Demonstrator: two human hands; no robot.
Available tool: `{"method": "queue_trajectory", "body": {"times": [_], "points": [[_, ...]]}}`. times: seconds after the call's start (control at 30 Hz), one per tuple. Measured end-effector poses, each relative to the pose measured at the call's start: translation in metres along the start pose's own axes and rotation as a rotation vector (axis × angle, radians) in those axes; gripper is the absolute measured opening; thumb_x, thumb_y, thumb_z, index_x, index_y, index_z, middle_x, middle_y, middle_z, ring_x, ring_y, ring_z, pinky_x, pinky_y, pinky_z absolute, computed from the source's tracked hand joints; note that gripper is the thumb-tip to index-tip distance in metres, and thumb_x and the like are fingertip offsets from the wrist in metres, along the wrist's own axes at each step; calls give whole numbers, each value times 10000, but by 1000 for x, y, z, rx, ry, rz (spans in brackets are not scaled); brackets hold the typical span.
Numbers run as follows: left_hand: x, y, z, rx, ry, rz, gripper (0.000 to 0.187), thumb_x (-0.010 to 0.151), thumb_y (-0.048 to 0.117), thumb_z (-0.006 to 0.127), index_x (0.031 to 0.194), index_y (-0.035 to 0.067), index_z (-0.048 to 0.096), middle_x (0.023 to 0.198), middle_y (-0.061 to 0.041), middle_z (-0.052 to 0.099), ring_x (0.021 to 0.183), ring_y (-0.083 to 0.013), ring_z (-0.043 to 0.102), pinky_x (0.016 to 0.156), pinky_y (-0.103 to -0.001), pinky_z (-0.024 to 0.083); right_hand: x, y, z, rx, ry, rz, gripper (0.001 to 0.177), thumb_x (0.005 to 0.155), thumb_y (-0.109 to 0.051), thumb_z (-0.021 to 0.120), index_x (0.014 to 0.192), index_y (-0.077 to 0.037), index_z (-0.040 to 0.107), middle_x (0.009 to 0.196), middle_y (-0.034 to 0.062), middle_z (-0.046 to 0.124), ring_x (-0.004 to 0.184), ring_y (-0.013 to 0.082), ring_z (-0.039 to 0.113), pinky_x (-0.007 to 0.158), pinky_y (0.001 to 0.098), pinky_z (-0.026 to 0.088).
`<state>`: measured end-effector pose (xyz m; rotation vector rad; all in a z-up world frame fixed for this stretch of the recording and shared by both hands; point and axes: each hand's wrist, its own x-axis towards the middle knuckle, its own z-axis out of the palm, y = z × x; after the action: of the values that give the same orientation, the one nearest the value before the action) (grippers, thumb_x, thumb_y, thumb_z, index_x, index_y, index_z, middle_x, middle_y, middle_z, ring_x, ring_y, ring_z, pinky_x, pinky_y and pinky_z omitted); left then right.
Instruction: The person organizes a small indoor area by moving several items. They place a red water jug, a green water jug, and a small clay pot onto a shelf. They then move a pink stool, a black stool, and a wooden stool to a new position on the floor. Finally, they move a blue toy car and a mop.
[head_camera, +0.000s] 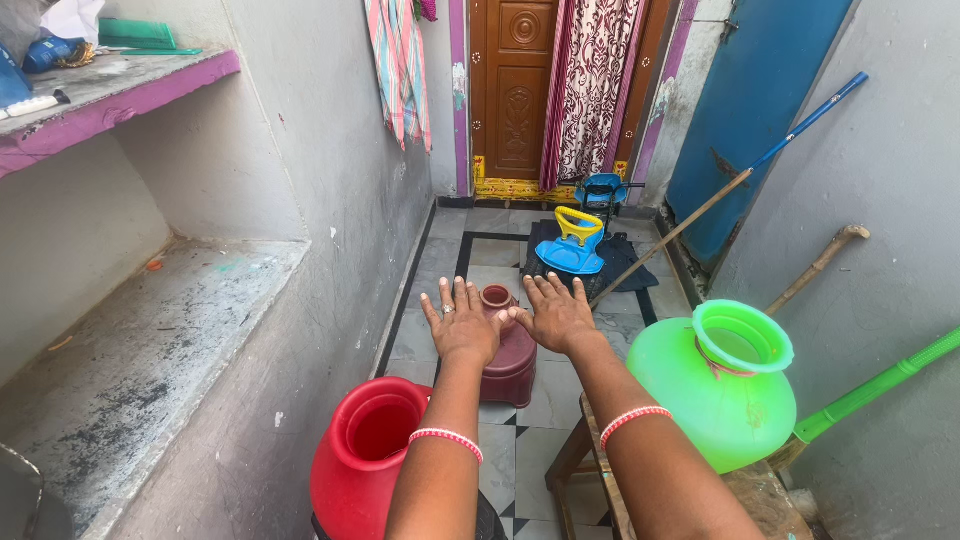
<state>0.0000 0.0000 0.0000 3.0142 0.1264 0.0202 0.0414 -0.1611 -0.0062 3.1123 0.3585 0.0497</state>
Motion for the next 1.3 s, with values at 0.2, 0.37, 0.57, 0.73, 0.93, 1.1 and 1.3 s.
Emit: {"method": "queue_trajectory", "body": {"times": [0.2,0.37,0.57,0.73,0.93,1.1,1.3], "points": [[1,0,3,-4,-6,-3,865,987,692,278,1631,132,137,1719,-47,66,1578,-262,-88,1228,-567,-119,-3,-2,-2,7,-8,0,812,985,-695,288,1629,-212,182,1680,29,242,1570,229,129,1261,542,62],[1,-1,4,5,-3,-6,862,983,687,275,1633,138,137,1718,-44,71,1577,-258,-84,1228,-567,-119,-2,-3,-1,2,-8,0,810,983,-695,275,1629,-216,177,1679,28,240,1569,226,126,1261,540,58],[0,-1,5,-12,11,-13,846,982,683,252,1628,146,147,1716,-43,72,1576,-247,-89,1230,-559,-124,0,-2,0,0,-15,-1,820,975,-707,258,1630,-222,172,1681,25,234,1570,223,123,1262,537,61],[-2,-1,4,-21,-8,-11,856,978,690,247,1630,146,144,1717,-44,68,1574,-245,-93,1231,-553,-127,0,-3,2,-8,-30,4,820,975,-711,247,1631,-224,171,1682,24,232,1571,221,121,1265,537,63],[-3,-2,4,-11,-20,-11,849,981,680,237,1632,143,134,1717,-44,59,1571,-248,-103,1227,-551,-136,-1,-5,4,-11,-42,8,824,972,-712,236,1631,-222,166,1681,23,231,1568,220,123,1265,536,62],[-4,-3,7,-17,-22,-24,832,984,670,234,1629,153,138,1718,-34,54,1573,-240,-113,1233,-545,-144,-2,-7,4,-9,-39,7,831,967,-718,231,1629,-221,169,1679,21,236,1568,217,126,1267,533,62],[-4,-5,10,-23,-12,-26,842,980,673,243,1630,147,136,1717,-35,60,1571,-241,-108,1230,-544,-137,-3,-8,6,-7,-25,-7,833,974,-714,244,1629,-203,179,1676,33,248,1568,228,133,1265,535,66]]}}
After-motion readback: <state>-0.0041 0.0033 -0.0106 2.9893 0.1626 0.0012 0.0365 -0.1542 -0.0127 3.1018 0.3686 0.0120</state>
